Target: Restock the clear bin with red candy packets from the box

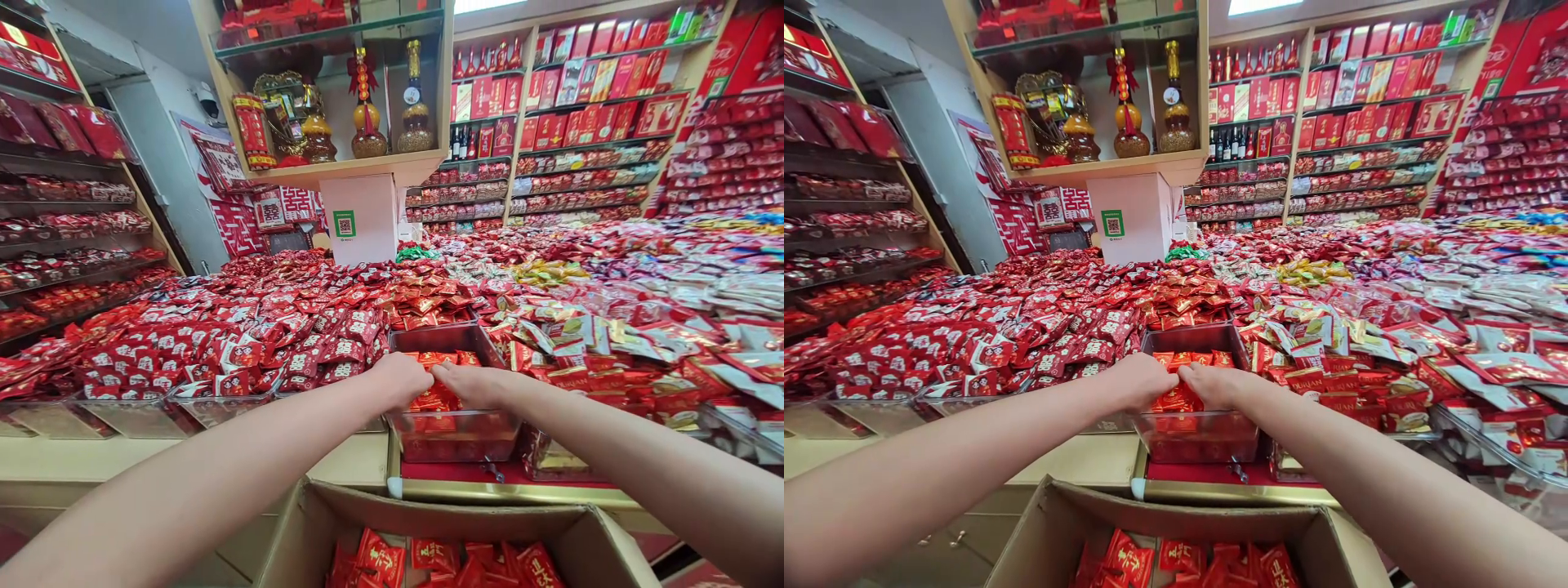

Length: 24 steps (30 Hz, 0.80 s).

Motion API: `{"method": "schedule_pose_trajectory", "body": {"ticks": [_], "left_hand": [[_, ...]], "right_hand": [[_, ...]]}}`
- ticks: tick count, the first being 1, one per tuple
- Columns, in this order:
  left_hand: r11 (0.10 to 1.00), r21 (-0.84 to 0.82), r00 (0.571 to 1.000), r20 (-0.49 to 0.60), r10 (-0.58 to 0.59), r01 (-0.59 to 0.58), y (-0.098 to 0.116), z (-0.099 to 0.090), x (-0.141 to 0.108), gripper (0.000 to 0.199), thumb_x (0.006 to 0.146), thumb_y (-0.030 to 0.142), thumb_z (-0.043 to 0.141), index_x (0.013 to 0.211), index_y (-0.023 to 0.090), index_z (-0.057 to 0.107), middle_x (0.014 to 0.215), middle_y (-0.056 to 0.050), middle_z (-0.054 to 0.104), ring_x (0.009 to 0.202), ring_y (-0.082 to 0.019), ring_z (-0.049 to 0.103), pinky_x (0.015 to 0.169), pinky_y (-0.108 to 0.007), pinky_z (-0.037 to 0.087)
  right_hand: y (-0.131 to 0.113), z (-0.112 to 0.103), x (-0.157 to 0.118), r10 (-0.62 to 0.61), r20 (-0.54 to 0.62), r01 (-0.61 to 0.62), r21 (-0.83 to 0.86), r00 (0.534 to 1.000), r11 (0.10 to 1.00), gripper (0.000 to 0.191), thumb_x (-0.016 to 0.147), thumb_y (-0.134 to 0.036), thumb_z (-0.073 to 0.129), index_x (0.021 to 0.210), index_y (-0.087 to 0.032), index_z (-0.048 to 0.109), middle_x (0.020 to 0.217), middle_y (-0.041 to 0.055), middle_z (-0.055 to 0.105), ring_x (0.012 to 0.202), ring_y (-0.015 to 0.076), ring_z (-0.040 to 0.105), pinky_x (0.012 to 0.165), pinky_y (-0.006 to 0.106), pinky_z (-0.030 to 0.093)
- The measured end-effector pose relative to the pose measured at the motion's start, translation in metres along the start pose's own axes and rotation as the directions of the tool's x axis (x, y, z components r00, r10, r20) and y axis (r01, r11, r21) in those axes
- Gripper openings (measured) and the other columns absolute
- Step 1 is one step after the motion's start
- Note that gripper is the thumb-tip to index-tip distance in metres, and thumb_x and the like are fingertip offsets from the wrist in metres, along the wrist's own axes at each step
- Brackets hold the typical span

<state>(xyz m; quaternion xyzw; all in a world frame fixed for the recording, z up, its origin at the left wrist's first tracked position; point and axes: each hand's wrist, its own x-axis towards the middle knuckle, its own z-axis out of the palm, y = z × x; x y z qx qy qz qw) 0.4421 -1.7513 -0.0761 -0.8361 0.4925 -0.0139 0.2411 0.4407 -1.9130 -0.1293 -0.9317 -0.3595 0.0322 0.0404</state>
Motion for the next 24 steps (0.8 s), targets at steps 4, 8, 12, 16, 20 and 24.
{"method": "schedule_pose_trajectory", "body": {"ticks": [4, 8, 12, 16, 20, 24], "left_hand": [[1.000, 0.004, 1.000, 0.007, -0.026, 0.026, 0.000, 0.000, 0.000, 0.027, 0.060, 0.035, 0.064, 0.077, 0.014, 0.060, 0.072, -0.012, 0.065, 0.068, -0.028, 0.062, 0.056, -0.036, 0.049], [0.998, 0.009, 0.998, 0.006, -0.056, 0.056, 0.002, -0.002, -0.001, 0.019, 0.066, 0.028, 0.059, 0.078, 0.014, 0.061, 0.073, -0.012, 0.065, 0.069, -0.027, 0.062, 0.057, -0.035, 0.048], [0.998, 0.006, 0.998, -0.002, -0.057, 0.057, 0.002, -0.001, -0.003, 0.033, 0.067, 0.040, 0.058, 0.087, 0.014, 0.059, 0.075, -0.013, 0.065, 0.072, -0.027, 0.062, 0.058, -0.035, 0.048], [0.999, -0.005, 0.999, -0.002, -0.049, 0.049, 0.002, 0.000, -0.003, 0.039, 0.067, 0.048, 0.056, 0.088, 0.016, 0.058, 0.076, -0.013, 0.065, 0.073, -0.027, 0.062, 0.060, -0.036, 0.048], [0.999, -0.013, 0.999, 0.004, -0.039, 0.039, 0.003, -0.001, -0.002, 0.035, 0.069, 0.045, 0.055, 0.087, 0.015, 0.059, 0.075, -0.013, 0.066, 0.072, -0.029, 0.062, 0.058, -0.038, 0.048], [0.998, -0.015, 0.998, 0.008, -0.064, 0.064, 0.006, -0.002, -0.003, 0.029, 0.075, 0.039, 0.050, 0.088, 0.015, 0.059, 0.071, -0.014, 0.066, 0.071, -0.029, 0.063, 0.056, -0.038, 0.048]], "right_hand": [[0.002, 0.004, 0.003, -0.011, -0.030, 0.010, -0.031, 0.999, 0.999, 0.042, 0.064, -0.020, 0.053, 0.103, -0.011, 0.041, 0.097, 0.0146, 0.052, 0.087, 0.0232, 0.053, 0.074, 0.033, 0.043], [0.007, 0.005, 0.005, 0.021, -0.031, -0.020, 0.008, 0.999, 1.000, 0.052, 0.058, -0.027, 0.059, 0.105, -0.012, 0.040, 0.096, 0.0132, 0.052, 0.086, 0.0237, 0.053, 0.072, 0.032, 0.044], [0.006, 0.001, 0.001, 0.092, -0.040, -0.091, 0.030, 0.995, 0.995, 0.049, 0.056, -0.029, 0.061, 0.099, -0.012, 0.044, 0.095, 0.0133, 0.053, 0.086, 0.0245, 0.053, 0.072, 0.032, 0.043], [0.002, 0.000, -0.002, 0.099, -0.025, -0.098, 0.031, 0.995, 0.995, 0.047, 0.057, -0.032, 0.061, 0.097, -0.012, 0.046, 0.094, 0.0135, 0.053, 0.085, 0.0250, 0.053, 0.072, 0.033, 0.043], [0.001, -0.003, -0.004, 0.126, -0.037, -0.124, 0.071, 0.991, 0.990, 0.050, 0.055, -0.029, 0.062, 0.099, -0.012, 0.045, 0.098, 0.0140, 0.051, 0.087, 0.0240, 0.052, 0.074, 0.032, 0.043], [-0.002, -0.011, -0.009, 0.096, -0.015, -0.093, 0.128, 0.995, 0.987, 0.054, 0.056, -0.030, 0.061, 0.104, -0.012, 0.043, 0.104, 0.0141, 0.050, 0.092, 0.0234, 0.050, 0.078, 0.032, 0.041]]}}
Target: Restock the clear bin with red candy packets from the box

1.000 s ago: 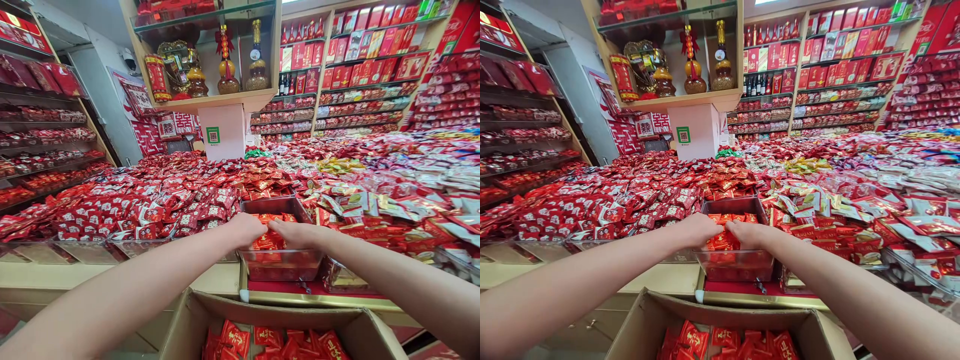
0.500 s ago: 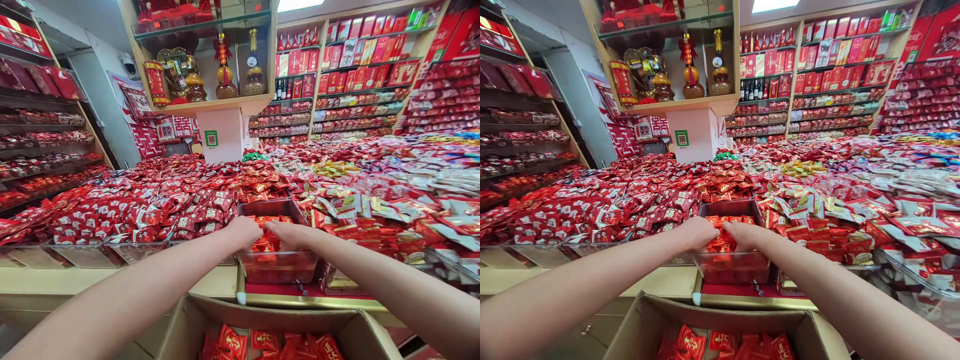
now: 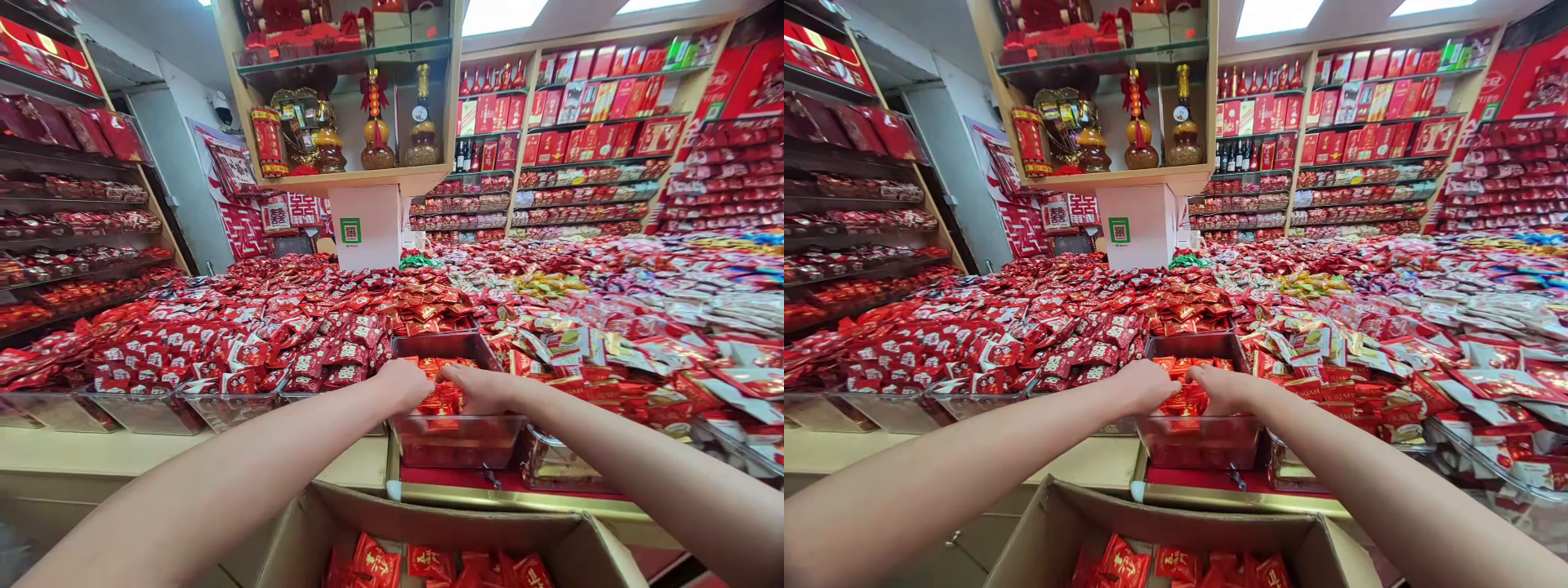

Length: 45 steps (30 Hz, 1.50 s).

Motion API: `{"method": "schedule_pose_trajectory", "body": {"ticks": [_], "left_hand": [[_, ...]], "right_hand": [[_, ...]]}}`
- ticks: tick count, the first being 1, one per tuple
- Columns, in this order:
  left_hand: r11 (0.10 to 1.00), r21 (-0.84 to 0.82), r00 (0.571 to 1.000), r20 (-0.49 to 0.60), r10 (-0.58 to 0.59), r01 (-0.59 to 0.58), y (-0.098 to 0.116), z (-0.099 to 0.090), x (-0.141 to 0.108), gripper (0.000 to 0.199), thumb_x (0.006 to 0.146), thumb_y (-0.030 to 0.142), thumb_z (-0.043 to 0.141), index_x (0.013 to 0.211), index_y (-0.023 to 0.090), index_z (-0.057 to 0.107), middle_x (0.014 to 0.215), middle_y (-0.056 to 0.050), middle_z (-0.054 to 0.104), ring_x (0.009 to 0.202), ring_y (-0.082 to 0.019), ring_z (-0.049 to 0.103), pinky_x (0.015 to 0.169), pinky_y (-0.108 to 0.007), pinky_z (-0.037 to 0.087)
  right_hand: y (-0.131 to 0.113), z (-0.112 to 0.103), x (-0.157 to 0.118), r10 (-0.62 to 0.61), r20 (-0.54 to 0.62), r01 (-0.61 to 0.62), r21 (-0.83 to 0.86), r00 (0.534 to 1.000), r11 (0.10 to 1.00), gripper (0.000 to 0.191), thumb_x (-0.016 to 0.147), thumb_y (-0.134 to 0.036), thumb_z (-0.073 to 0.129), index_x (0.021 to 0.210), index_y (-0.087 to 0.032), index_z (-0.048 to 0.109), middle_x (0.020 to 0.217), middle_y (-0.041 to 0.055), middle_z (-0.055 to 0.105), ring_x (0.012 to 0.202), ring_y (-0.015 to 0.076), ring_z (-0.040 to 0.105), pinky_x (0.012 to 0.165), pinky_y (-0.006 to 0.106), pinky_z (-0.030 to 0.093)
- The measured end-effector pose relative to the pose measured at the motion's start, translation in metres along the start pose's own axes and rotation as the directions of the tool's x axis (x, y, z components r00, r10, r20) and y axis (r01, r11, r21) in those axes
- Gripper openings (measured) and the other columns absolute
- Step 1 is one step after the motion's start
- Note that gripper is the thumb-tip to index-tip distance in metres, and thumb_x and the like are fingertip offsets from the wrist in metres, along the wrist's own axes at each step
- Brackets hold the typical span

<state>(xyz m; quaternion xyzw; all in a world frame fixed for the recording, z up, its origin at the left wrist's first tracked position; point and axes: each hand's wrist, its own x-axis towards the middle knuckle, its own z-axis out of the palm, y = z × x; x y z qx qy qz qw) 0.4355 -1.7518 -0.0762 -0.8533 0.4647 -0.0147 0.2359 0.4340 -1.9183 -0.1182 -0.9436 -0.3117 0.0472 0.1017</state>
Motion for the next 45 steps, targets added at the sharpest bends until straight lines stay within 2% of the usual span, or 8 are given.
{"method": "schedule_pose_trajectory", "body": {"ticks": [6, 10, 15, 20, 27, 33, 40, 45], "left_hand": [[1.000, -0.009, 1.000, 0.002, 0.021, -0.021, -0.001, 0.002, -0.001, 0.035, 0.072, 0.048, 0.049, 0.088, 0.018, 0.060, 0.076, -0.012, 0.066, 0.073, -0.028, 0.062, 0.058, -0.036, 0.048], [0.999, -0.012, 0.999, 0.007, 0.052, -0.052, -0.006, 0.000, -0.003, 0.044, 0.070, 0.057, 0.045, 0.091, 0.022, 0.060, 0.075, -0.010, 0.066, 0.074, -0.027, 0.062, 0.057, -0.034, 0.047], [0.998, -0.005, 0.998, -0.003, 0.062, -0.062, -0.011, 0.000, -0.006, 0.049, 0.069, 0.062, 0.041, 0.096, 0.024, 0.059, 0.075, -0.009, 0.067, 0.071, -0.026, 0.062, 0.056, -0.032, 0.047], [0.998, 0.008, 0.997, -0.053, 0.055, -0.055, -0.010, 0.002, -0.005, 0.051, 0.069, 0.062, 0.041, 0.097, 0.022, 0.056, 0.074, -0.010, 0.066, 0.072, -0.028, 0.062, 0.056, -0.035, 0.047], [1.000, -0.007, 0.998, -0.061, 0.028, -0.029, -0.005, 0.004, -0.001, 0.055, 0.065, 0.064, 0.043, 0.094, 0.019, 0.058, 0.075, -0.011, 0.065, 0.070, -0.028, 0.062, 0.055, -0.033, 0.047], [0.998, -0.025, 0.996, -0.063, 0.060, -0.062, -0.005, 0.004, 0.001, 0.055, 0.067, 0.064, 0.040, 0.091, 0.019, 0.060, 0.071, -0.012, 0.065, 0.067, -0.028, 0.062, 0.052, -0.033, 0.045], [0.986, -0.049, 0.985, -0.068, 0.156, -0.160, -0.015, 0.001, -0.002, 0.041, 0.078, 0.052, 0.034, 0.085, 0.025, 0.065, 0.071, -0.007, 0.067, 0.067, -0.021, 0.061, 0.053, -0.026, 0.041], [0.992, -0.071, 0.993, -0.059, 0.100, -0.104, -0.013, -0.001, -0.007, 0.038, 0.075, 0.052, 0.041, 0.087, 0.025, 0.064, 0.074, -0.007, 0.067, 0.070, -0.020, 0.060, 0.058, -0.026, 0.042]], "right_hand": [[0.000, 0.002, -0.002, 0.060, -0.021, -0.060, -0.004, 0.998, 0.998, 0.036, 0.057, -0.032, 0.061, 0.087, -0.015, 0.049, 0.089, 0.0086, 0.054, 0.076, 0.0189, 0.052, 0.065, 0.027, 0.042], [0.000, 0.001, 0.001, 0.093, 0.024, -0.092, -0.052, 0.995, 0.994, 0.020, 0.058, -0.023, 0.059, 0.076, -0.017, 0.054, 0.082, 0.0056, 0.055, 0.075, 0.0178, 0.052, 0.064, 0.024, 0.040], [-0.007, -0.010, -0.001, 0.139, 0.134, -0.131, -0.065, 0.981, 0.989, 0.027, 0.057, -0.025, 0.060, 0.083, -0.018, 0.056, 0.087, 0.0060, 0.055, 0.076, 0.0185, 0.053, 0.062, 0.025, 0.041], [-0.004, -0.007, -0.001, 0.138, 0.105, -0.128, -0.095, 0.985, 0.987, 0.039, 0.057, -0.039, 0.060, 0.088, -0.015, 0.055, 0.091, 0.0103, 0.054, 0.079, 0.0214, 0.053, 0.066, 0.028, 0.042], [-0.004, -0.021, -0.003, 0.234, 0.282, -0.268, 0.087, 0.930, 0.960, 0.053, 0.049, -0.038, 0.065, 0.099, -0.022, 0.054, 0.086, 0.0023, 0.059, 0.078, 0.0203, 0.055, 0.060, 0.025, 0.042], [-0.003, -0.017, -0.001, 0.203, 0.225, -0.221, 0.058, 0.953, 0.973, 0.054, 0.048, -0.040, 0.065, 0.097, -0.019, 0.055, 0.094, 0.0050, 0.059, 0.082, 0.0215, 0.055, 0.065, 0.026, 0.042], [-0.012, -0.015, 0.001, 0.206, 0.201, -0.199, -0.053, 0.958, 0.979, 0.048, 0.057, -0.033, 0.060, 0.101, -0.017, 0.055, 0.096, 0.0093, 0.059, 0.084, 0.0239, 0.056, 0.065, 0.028, 0.043], [-0.016, -0.028, -0.002, 0.244, 0.177, -0.220, -0.141, 0.954, 0.965, 0.039, 0.054, -0.024, 0.062, 0.092, -0.018, 0.058, 0.091, 0.0074, 0.061, 0.078, 0.0220, 0.057, 0.058, 0.026, 0.043]]}}
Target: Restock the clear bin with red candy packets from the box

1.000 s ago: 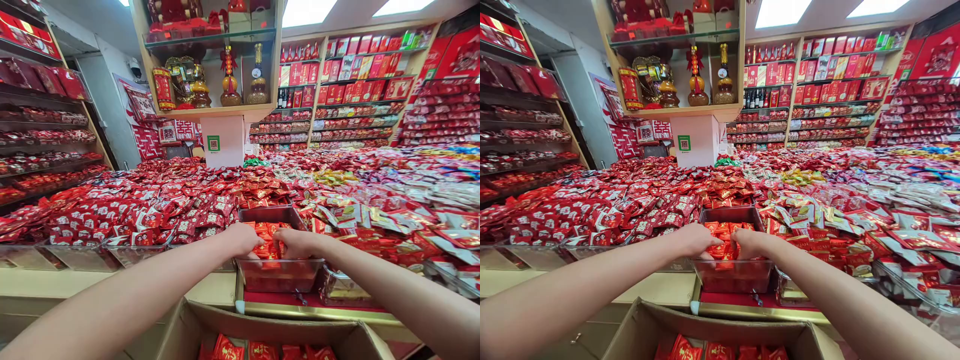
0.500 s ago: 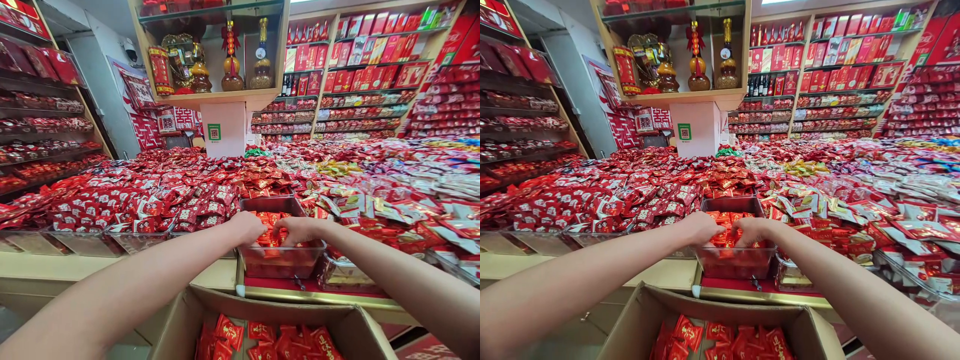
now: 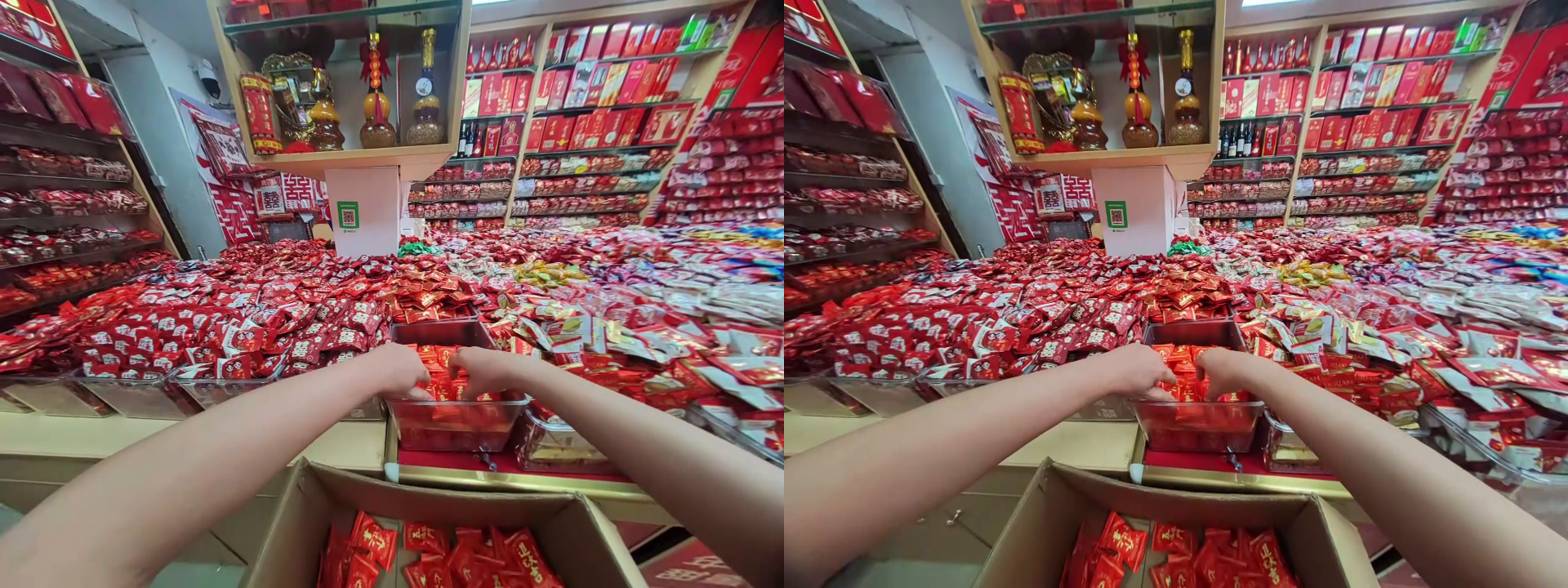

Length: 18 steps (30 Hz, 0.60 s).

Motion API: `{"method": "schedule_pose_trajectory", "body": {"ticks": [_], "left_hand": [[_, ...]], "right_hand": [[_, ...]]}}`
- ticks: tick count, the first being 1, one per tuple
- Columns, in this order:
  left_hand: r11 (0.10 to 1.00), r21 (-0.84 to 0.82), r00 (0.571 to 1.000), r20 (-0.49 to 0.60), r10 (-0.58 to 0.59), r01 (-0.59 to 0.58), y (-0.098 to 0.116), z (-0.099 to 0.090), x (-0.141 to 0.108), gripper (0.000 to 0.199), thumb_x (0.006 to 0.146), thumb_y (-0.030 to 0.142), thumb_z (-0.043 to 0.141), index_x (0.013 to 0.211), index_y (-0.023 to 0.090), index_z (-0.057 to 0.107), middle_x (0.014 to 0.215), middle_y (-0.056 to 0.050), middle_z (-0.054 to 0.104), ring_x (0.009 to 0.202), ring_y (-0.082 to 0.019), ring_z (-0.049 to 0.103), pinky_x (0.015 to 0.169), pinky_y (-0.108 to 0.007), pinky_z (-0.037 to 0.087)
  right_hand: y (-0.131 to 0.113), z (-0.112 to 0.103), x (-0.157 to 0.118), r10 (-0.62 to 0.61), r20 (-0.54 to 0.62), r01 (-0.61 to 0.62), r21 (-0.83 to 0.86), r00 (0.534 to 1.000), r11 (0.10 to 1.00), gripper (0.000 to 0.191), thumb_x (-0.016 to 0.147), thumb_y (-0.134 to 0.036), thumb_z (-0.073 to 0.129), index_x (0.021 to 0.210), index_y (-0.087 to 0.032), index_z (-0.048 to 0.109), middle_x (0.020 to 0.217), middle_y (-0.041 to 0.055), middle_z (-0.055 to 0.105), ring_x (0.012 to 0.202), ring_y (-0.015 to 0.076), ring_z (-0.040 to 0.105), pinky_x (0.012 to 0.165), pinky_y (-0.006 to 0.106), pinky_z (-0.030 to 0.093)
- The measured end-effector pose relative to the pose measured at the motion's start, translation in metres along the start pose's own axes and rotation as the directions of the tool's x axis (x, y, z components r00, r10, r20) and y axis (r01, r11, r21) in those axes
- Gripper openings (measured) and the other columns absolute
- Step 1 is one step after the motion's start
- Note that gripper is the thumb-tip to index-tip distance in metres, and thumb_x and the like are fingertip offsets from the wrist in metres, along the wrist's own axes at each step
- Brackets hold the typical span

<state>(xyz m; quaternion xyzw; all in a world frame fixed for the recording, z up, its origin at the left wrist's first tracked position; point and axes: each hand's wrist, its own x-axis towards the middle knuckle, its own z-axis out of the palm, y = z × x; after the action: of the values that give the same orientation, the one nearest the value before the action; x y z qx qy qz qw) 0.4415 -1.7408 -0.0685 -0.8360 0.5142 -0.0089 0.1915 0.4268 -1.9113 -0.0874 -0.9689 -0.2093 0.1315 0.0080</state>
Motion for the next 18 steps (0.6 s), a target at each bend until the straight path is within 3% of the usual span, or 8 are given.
{"method": "schedule_pose_trajectory", "body": {"ticks": [5, 8, 12, 18], "left_hand": [[0.996, -0.021, 0.996, 0.040, -0.082, 0.083, 0.004, -0.002, 0.001, 0.041, 0.071, 0.054, 0.045, 0.083, 0.021, 0.065, 0.077, -0.011, 0.067, 0.071, -0.025, 0.061, 0.057, -0.031, 0.045], [0.994, -0.041, 0.992, 0.072, -0.102, 0.105, 0.003, -0.003, 0.002, 0.042, 0.069, 0.055, 0.048, 0.087, 0.021, 0.064, 0.079, -0.011, 0.067, 0.071, -0.026, 0.061, 0.056, -0.032, 0.045], [0.990, -0.069, 0.989, 0.092, -0.116, 0.123, -0.002, -0.004, 0.000, 0.046, 0.068, 0.056, 0.048, 0.101, 0.025, 0.059, 0.087, -0.009, 0.067, 0.076, -0.025, 0.062, 0.059, -0.031, 0.046], [0.987, -0.076, 0.987, 0.089, -0.136, 0.142, -0.003, -0.002, -0.004, 0.050, 0.066, 0.053, 0.052, 0.110, 0.029, 0.052, 0.094, -0.008, 0.066, 0.082, -0.025, 0.060, 0.063, -0.030, 0.045]], "right_hand": [[-0.013, -0.007, -0.004, 0.016, 0.152, 0.011, -0.181, 0.988, 0.983, 0.017, 0.051, -0.018, 0.064, 0.068, -0.015, 0.061, 0.071, 0.0074, 0.064, 0.066, 0.0221, 0.059, 0.053, 0.027, 0.043], [-0.017, -0.004, -0.004, 0.029, 0.208, 0.019, -0.225, 0.978, 0.974, 0.016, 0.054, -0.010, 0.059, 0.069, -0.011, 0.064, 0.076, 0.0141, 0.065, 0.073, 0.0261, 0.061, 0.056, 0.031, 0.046], [-0.013, 0.001, -0.002, 0.031, 0.178, 0.008, -0.212, 0.984, 0.977, 0.025, 0.057, -0.009, 0.054, 0.079, -0.007, 0.065, 0.085, 0.0197, 0.064, 0.079, 0.0302, 0.060, 0.058, 0.035, 0.048], [-0.006, 0.007, 0.005, 0.060, 0.153, -0.017, -0.268, 0.986, 0.963, 0.027, 0.060, -0.017, 0.055, 0.083, -0.006, 0.066, 0.086, 0.0193, 0.065, 0.078, 0.0292, 0.061, 0.058, 0.033, 0.049]]}}
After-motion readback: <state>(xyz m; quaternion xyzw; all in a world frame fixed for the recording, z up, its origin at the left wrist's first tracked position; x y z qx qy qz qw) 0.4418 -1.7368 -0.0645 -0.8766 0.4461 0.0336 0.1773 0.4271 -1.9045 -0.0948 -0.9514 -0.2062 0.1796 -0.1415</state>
